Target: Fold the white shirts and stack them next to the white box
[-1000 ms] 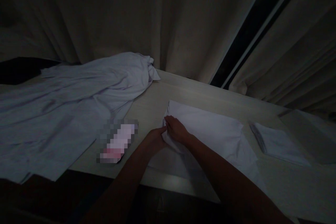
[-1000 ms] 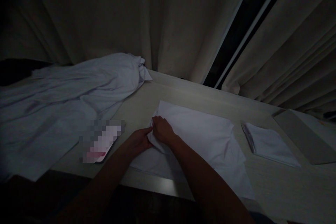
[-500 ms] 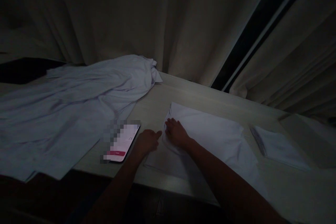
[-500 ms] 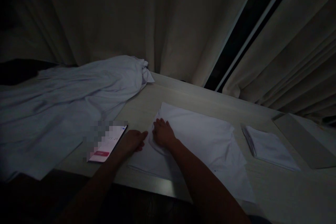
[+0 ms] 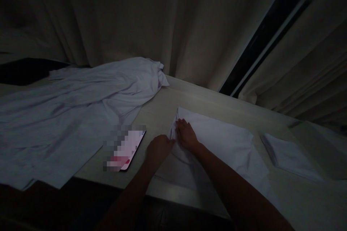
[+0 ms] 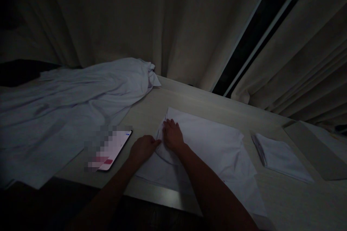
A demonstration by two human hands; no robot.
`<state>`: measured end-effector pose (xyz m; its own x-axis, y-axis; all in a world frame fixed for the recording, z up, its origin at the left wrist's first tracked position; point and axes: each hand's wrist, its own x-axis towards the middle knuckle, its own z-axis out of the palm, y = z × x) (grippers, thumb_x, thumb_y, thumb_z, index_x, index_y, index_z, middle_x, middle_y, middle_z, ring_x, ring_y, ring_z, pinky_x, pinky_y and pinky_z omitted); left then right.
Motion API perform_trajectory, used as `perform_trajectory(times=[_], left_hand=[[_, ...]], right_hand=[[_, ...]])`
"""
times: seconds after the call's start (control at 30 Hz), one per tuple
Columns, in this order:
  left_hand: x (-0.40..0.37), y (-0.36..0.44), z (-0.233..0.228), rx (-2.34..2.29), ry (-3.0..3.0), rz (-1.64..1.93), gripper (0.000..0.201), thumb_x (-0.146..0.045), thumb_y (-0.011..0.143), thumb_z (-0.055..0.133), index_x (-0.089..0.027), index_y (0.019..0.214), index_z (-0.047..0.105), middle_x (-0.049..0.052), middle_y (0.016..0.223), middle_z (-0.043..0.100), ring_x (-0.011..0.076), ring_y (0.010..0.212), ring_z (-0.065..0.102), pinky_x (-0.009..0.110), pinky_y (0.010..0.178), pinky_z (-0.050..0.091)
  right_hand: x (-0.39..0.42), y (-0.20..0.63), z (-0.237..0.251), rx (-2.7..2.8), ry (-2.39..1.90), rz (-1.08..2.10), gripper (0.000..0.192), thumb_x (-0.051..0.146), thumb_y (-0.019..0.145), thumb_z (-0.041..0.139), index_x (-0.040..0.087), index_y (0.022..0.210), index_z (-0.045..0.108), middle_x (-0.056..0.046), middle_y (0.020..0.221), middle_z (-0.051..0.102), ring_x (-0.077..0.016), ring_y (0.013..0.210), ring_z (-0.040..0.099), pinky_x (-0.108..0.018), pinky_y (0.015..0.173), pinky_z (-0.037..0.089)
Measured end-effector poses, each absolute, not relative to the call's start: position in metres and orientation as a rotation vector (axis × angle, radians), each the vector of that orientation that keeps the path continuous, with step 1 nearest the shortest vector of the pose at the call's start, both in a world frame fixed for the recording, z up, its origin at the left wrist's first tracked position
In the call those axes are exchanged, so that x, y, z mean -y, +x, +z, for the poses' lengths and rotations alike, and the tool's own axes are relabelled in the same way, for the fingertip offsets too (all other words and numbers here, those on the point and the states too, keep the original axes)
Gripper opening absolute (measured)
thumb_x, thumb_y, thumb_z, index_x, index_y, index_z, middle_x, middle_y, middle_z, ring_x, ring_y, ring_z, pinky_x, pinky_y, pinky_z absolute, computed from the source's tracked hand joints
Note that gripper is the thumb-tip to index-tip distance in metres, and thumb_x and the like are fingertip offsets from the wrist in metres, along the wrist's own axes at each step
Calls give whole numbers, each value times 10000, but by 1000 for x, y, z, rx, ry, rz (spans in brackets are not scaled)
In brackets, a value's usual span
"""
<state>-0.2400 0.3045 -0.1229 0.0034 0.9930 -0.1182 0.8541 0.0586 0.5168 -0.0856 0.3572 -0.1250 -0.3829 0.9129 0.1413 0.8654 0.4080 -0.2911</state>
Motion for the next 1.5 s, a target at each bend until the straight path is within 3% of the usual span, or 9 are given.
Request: perform_trajectory(times=[0.27,0.43,0.57,0.67,0.83,1.1,1.27,1.4,1.5], left_hand=[[-303,-239,-122,-1955,1858,397,247,-334,838,460,-160,915,619,146,939,678,262,866,648,361,742,467],[-296,-221,-115,-1899,2180,713,286,-146,858,380,-133,1055,588,136,1074,634,223,1050,579,343,932,430],[-297,-208,-124,-1808,2364,785,434,-214,936,291,-53,1283,495,194,1356,513,269,1306,418,407,1097,303],[-296,-206,-138,-1827,2366,693,524,-329,958,278,-55,1387,400,192,1490,374,304,1390,312,470,1132,237],[-292,-206,-154,-1907,2296,587,690,-515,923,313,-41,1423,358,210,1518,313,334,1418,252,498,1150,180],[-290,-202,-162,-1934,2278,590,702,-495,920,302,-46,1460,285,182,1554,238,308,1456,137,479,1173,95],[-289,-203,-162,-1930,2319,577,713,-497,927,276,-22,1458,276,194,1556,222,303,1456,135,465,1175,90],[-289,-202,-161,-1931,2383,522,718,-511,924,268,-27,1453,286,194,1551,240,299,1453,156,457,1170,114],[-291,-200,-164,-1955,2446,472,735,-519,914,269,-10,1444,288,210,1543,249,315,1448,168,487,1156,143]], right_hand=[[-355,-97,-140,2447,-1579,172,486,344,1009,266,150,1444,359,-119,1536,303,-258,1434,198,-506,1136,184],[-353,-93,-147,2466,-1553,175,508,313,998,272,134,1472,306,-126,1557,245,-254,1447,145,-514,1143,153],[-364,-83,-140,2481,-1547,211,543,278,984,284,109,1497,238,-121,1569,207,-247,1447,144,-486,1146,175],[-377,-77,-132,2420,-1612,154,525,303,1004,224,112,1491,261,-124,1562,230,-247,1446,148,-494,1147,160],[-397,-84,-125,2504,-1556,80,539,389,1006,242,146,1486,282,-111,1559,246,-255,1448,138,-516,1146,132],[-405,-93,-143,2546,-1559,131,578,457,1000,235,158,1494,260,-119,1565,222,-258,1449,139,-528,1139,142],[-397,-82,-122,2534,-1564,238,609,508,995,226,173,1503,246,-98,1573,199,-272,1451,122,-551,1137,136],[-351,-16,-92,2393,-1521,179,587,494,998,249,204,1508,241,-71,1573,204,-231,1457,98,-513,1156,113],[-291,77,-79,2072,-1658,176,553,483,986,296,215,1465,352,-86,1519,343,-238,1417,258,-504,1134,216]])
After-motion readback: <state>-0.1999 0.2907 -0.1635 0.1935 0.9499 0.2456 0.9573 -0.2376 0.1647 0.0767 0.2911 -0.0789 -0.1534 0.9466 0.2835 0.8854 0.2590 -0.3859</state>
